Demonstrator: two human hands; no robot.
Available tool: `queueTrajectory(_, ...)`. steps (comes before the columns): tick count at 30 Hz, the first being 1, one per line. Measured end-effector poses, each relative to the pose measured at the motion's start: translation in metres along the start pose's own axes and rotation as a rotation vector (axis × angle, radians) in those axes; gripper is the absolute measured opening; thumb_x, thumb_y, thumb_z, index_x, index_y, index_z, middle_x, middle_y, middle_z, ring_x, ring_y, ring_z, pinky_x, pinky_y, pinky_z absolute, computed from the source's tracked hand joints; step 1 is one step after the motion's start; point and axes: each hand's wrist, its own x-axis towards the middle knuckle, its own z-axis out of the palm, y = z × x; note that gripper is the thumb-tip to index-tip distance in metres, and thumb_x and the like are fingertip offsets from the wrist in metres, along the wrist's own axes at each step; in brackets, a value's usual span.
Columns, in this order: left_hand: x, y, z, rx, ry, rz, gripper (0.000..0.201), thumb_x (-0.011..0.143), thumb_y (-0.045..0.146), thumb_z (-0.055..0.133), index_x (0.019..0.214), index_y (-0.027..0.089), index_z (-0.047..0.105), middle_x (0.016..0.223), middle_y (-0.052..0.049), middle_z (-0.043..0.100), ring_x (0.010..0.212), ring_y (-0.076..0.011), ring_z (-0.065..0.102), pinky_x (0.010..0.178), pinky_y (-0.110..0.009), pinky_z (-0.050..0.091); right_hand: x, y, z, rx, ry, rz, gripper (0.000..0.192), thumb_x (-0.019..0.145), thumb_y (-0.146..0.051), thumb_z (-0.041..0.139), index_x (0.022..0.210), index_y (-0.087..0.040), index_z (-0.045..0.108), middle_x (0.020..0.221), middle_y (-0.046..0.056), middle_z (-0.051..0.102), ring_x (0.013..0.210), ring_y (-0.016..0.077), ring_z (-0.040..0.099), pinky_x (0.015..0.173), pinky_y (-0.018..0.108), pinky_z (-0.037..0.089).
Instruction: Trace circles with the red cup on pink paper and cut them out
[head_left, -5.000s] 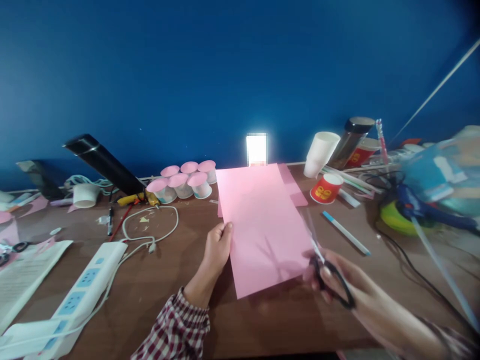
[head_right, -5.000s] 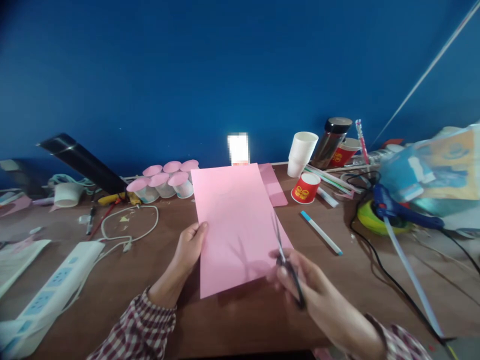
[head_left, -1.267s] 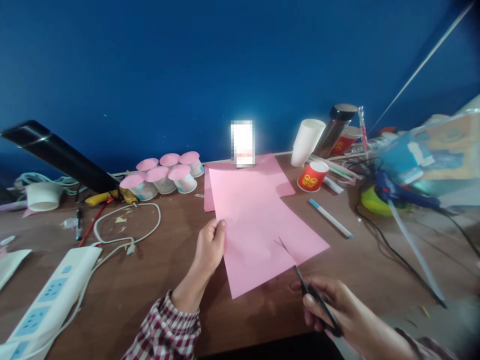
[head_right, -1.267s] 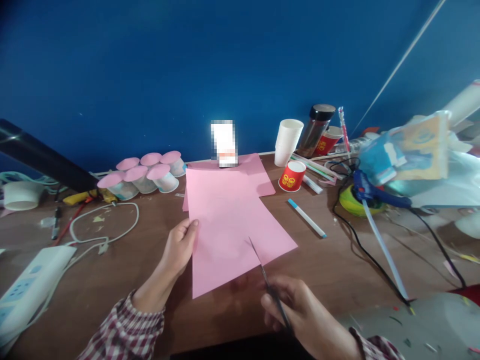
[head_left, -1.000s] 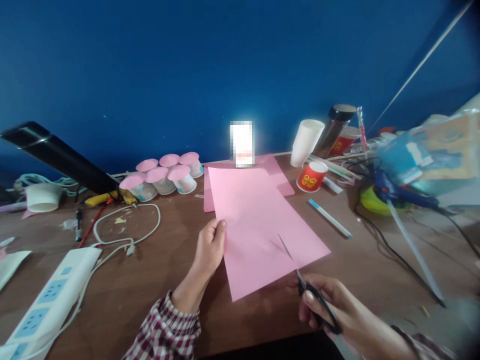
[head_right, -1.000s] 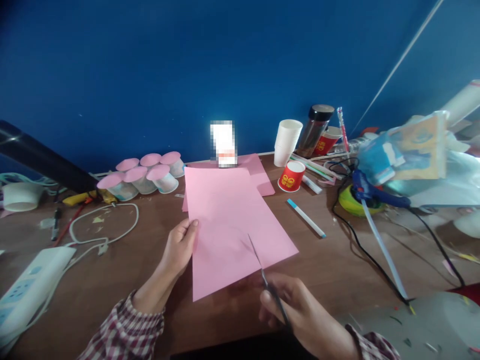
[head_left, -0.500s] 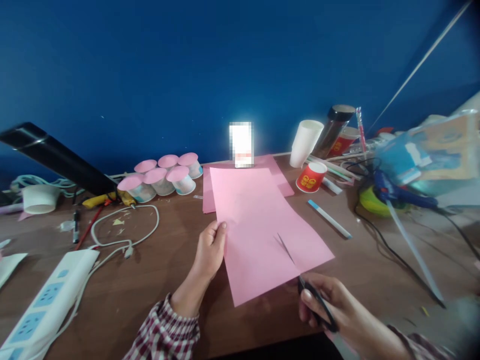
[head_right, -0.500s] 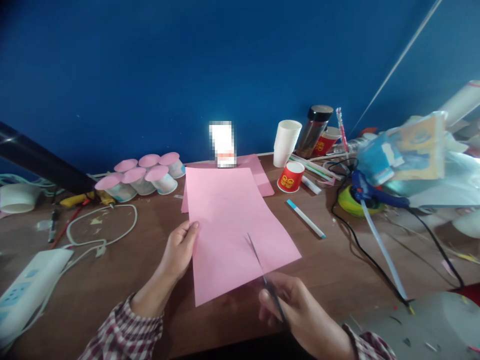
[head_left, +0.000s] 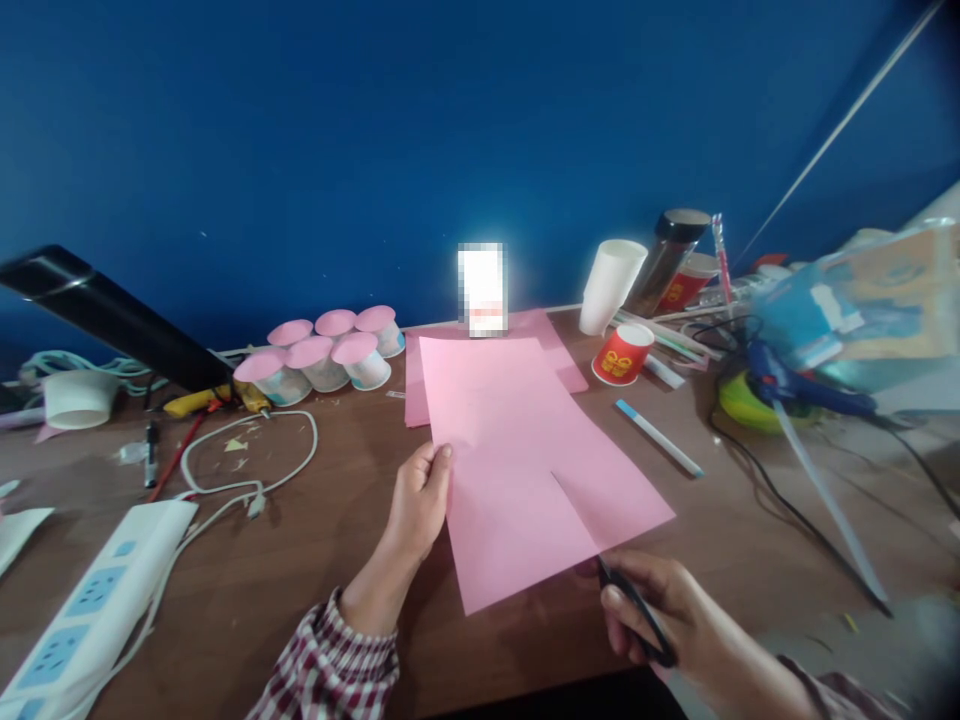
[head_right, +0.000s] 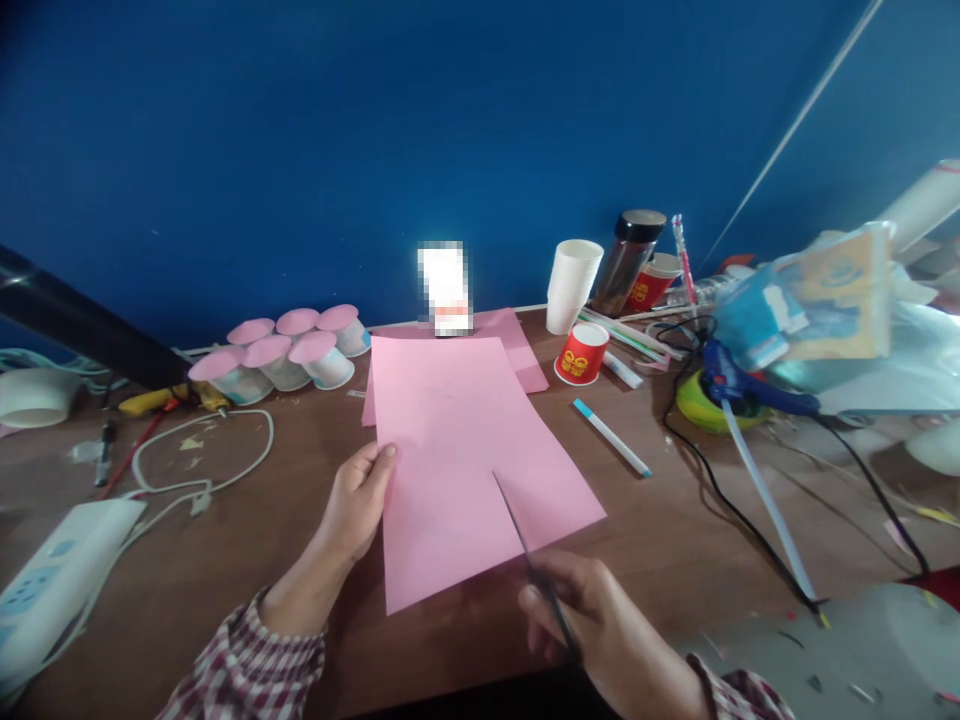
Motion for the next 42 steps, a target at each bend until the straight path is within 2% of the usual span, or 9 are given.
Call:
queueTrajectory(4, 0.0, -0.002, -0.001, -0.007, -0.005, 0.007, 0.027, 0.084, 0.039, 0.046, 0.07, 0.017, 0.053, 0.061, 0.004, 0.044, 0.059, -0.0105, 0.039, 0.057, -0.022, 0.034, -0.004, -0.002, -0.003, -0.028, -0.053, 0.067, 0.036, 0.083, -0.052, 0.052, 0.08, -0.015, 0.054, 0.066, 0.003, 0.063, 0.053, 0.0092, 0.053, 0.042, 0.017, 0.032)
queueTrajectory(8, 0.003, -0.003, -0.004, 0.036, 0.028, 0.014, 0.028, 0.084, 0.039, 0.046, 0.07, 0.016, 0.053, 0.059, 0.005, 0.041, 0.057, -0.0102, 0.037, 0.056, -0.022, 0.033, -0.018, -0.005, -0.021, -0.123, -0.164, 0.165, 0.039, 0.083, -0.053, 0.049, 0.092, -0.016, 0.055, 0.072, 0.005, 0.066, 0.059, 0.0125, 0.058, 0.044, 0.018, 0.036)
queueTrajectory(12, 0.003, -0.004, -0.004, 0.046, 0.057, 0.02, 0.028, 0.084, 0.039, 0.045, 0.072, 0.016, 0.054, 0.06, 0.004, 0.042, 0.057, -0.0106, 0.037, 0.056, -0.022, 0.032, -0.033, -0.019, -0.046, -0.156, -0.118, 0.206, 0.044, 0.081, -0.053, 0.054, 0.105, -0.016, 0.055, 0.072, 0.007, 0.068, 0.062, 0.0154, 0.06, 0.053, 0.025, 0.043)
queueTrajectory(15, 0.003, -0.004, -0.003, 0.005, 0.066, 0.018, 0.028, 0.084, 0.04, 0.046, 0.07, 0.017, 0.051, 0.062, 0.003, 0.045, 0.058, -0.0107, 0.039, 0.055, -0.022, 0.033, -0.035, -0.031, -0.053, -0.115, -0.049, 0.201, 0.052, 0.078, -0.057, 0.054, 0.111, -0.017, 0.055, 0.073, 0.008, 0.067, 0.062, 0.0172, 0.06, 0.05, 0.027, 0.042)
queueTrajectory(22, 0.002, 0.001, -0.004, 0.045, 0.069, 0.067, 0.026, 0.084, 0.036, 0.045, 0.068, 0.017, 0.052, 0.061, 0.002, 0.047, 0.058, -0.011, 0.039, 0.055, -0.022, 0.032, -0.009, -0.033, -0.04, -0.005, -0.173, 0.223, 0.052, 0.08, -0.059, 0.049, 0.106, -0.014, 0.054, 0.072, 0.006, 0.066, 0.059, 0.014, 0.059, 0.043, 0.02, 0.037)
queueTrajectory(27, 0.001, 0.003, -0.005, 0.044, 0.088, 0.064, 0.029, 0.084, 0.038, 0.045, 0.063, 0.018, 0.047, 0.056, 0.005, 0.035, 0.054, -0.0101, 0.033, 0.051, -0.022, 0.029, -0.003, -0.031, -0.036, 0.06, -0.219, 0.236, 0.052, 0.08, -0.059, 0.051, 0.105, -0.013, 0.055, 0.07, 0.006, 0.067, 0.057, 0.0119, 0.06, 0.044, 0.019, 0.037)
queueTrajectory(30, 0.001, 0.004, -0.005, 0.038, 0.074, 0.063, 0.03, 0.085, 0.039, 0.044, 0.064, 0.018, 0.047, 0.056, 0.005, 0.034, 0.054, -0.0102, 0.032, 0.052, -0.022, 0.029, -0.003, -0.032, -0.033, 0.083, -0.225, 0.242, 0.051, 0.08, -0.058, 0.05, 0.103, -0.013, 0.055, 0.069, 0.006, 0.067, 0.056, 0.0112, 0.059, 0.043, 0.017, 0.036)
queueTrajectory(35, 0.0, 0.002, -0.004, 0.026, 0.043, 0.043, 0.028, 0.085, 0.041, 0.044, 0.07, 0.017, 0.05, 0.061, 0.003, 0.044, 0.057, -0.0109, 0.037, 0.055, -0.023, 0.032, 0.004, -0.033, -0.03, 0.038, -0.22, 0.227, 0.046, 0.081, -0.058, 0.05, 0.097, -0.015, 0.053, 0.071, 0.004, 0.066, 0.057, 0.0102, 0.057, 0.042, 0.016, 0.033)
queueTrajectory(42, -0.002, -0.003, 0.0, -0.051, 0.006, -0.011, 0.03, 0.083, 0.043, 0.046, 0.07, 0.017, 0.052, 0.064, 0.003, 0.05, 0.057, -0.0109, 0.041, 0.055, -0.022, 0.033, 0.015, -0.033, -0.02, -0.034, -0.126, 0.087, 0.043, 0.082, -0.056, 0.049, 0.083, -0.013, 0.056, 0.071, 0.004, 0.065, 0.056, 0.0099, 0.054, 0.044, 0.018, 0.037)
